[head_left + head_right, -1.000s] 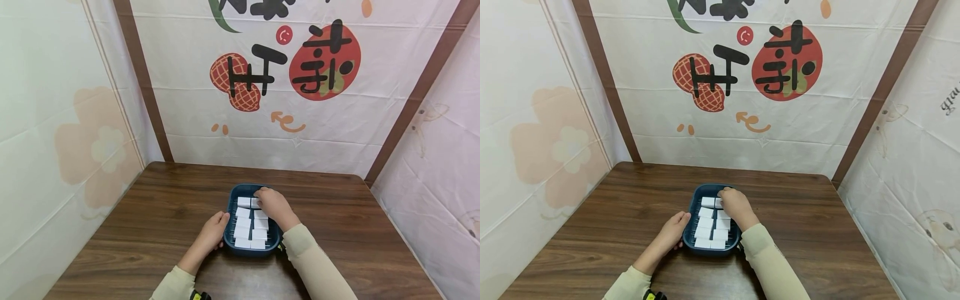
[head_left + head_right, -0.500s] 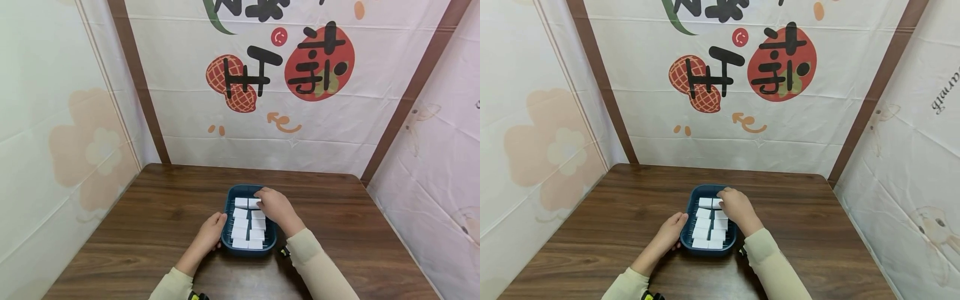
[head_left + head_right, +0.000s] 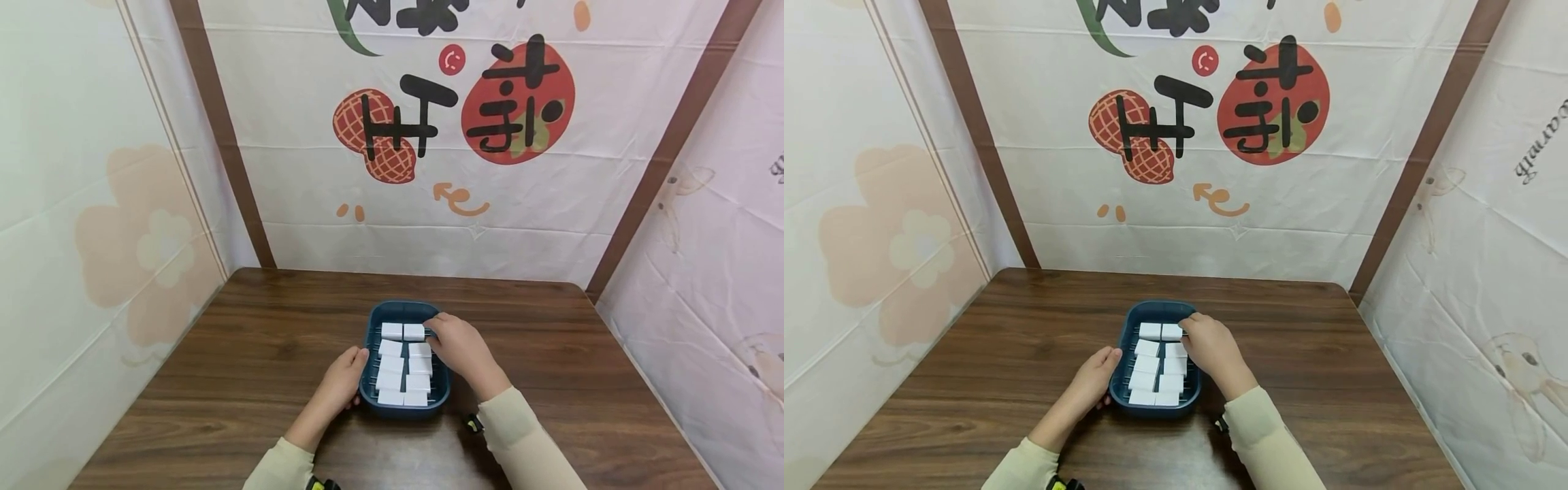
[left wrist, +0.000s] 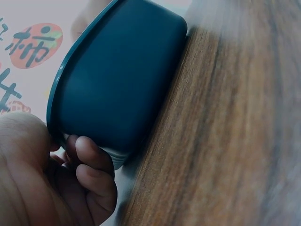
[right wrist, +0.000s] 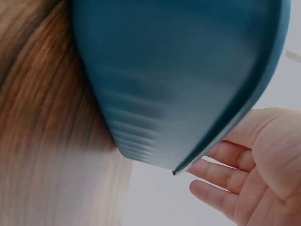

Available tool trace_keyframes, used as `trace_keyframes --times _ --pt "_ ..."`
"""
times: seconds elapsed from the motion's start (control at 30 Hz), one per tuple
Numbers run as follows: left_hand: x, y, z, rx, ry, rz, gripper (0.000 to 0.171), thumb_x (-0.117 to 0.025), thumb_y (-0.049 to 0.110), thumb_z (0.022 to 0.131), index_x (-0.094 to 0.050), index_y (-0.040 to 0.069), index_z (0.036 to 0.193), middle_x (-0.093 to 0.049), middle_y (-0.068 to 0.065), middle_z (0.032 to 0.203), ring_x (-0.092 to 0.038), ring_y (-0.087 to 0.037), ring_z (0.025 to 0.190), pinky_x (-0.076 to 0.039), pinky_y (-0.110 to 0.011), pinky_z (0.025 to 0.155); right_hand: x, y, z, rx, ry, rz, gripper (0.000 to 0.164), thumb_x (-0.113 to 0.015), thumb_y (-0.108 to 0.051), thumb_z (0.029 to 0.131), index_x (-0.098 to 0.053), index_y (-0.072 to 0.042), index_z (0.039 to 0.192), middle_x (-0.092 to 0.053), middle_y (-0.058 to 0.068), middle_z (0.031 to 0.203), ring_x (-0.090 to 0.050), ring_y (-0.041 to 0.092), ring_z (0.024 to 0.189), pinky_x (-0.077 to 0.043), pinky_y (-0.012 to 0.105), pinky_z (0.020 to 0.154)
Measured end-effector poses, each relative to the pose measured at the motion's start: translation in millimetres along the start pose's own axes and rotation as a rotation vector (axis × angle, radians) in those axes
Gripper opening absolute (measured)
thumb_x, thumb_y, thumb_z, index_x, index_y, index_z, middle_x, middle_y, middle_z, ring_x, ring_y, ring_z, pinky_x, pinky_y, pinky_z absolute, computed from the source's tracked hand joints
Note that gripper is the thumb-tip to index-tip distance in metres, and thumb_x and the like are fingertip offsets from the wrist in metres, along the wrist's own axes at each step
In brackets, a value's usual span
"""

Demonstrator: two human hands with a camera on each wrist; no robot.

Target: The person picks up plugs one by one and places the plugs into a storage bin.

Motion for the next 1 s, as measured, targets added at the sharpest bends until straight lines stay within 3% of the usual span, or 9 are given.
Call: trace_keyframes --times 0.53,0.77,1.0 --pt "4.7 1.7 5.4 -0.003 0.031 0.017 0.039 -0.043 0.041 0.110 -0.059 0.006 0.102 -0.053 -0.009 0.059 -0.051 -0.022 0.045 -0.041 -0.029 0.038 9.8 -3.9 -24.5 -0.010 0.061 0.003 0.032 -0.076 -0.022 0.094 -0.072 -0.009 0.123 -0.071 0.004 0.115 -0.069 0.016 0.102 -0.060 0.035 0.087" --pt "23.3 8.5 2.9 -0.052 0.148 0.152 0.030 -0.055 0.037 0.106 -0.063 0.010 0.094 -0.055 -0.006 0.067 -0.055 -0.020 0.053 -0.046 -0.033 0.050 10.3 -5.4 -30.4 0.006 0.089 0.011 0.032 -0.076 -0.019 0.093 -0.072 -0.008 0.122 -0.071 0.004 0.114 -0.068 0.016 0.099 -0.059 0.034 0.086" --pt "39.5 20.1 11.2 -0.133 0.180 0.334 0.026 -0.057 0.033 0.105 -0.060 0.014 0.088 -0.053 -0.003 0.067 -0.053 -0.018 0.060 -0.042 -0.031 0.054 17.0 -1.6 -38.4 0.005 0.131 -0.004 0.031 -0.079 -0.014 0.090 -0.073 -0.009 0.120 -0.071 0.002 0.112 -0.068 0.015 0.098 -0.060 0.035 0.085"
Point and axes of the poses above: each hand's wrist, its own z-axis towards the middle knuckle, its own x-axis out of the back of the hand, y = z × x, the point moved 7 cm from there along z, towards the middle knuckle
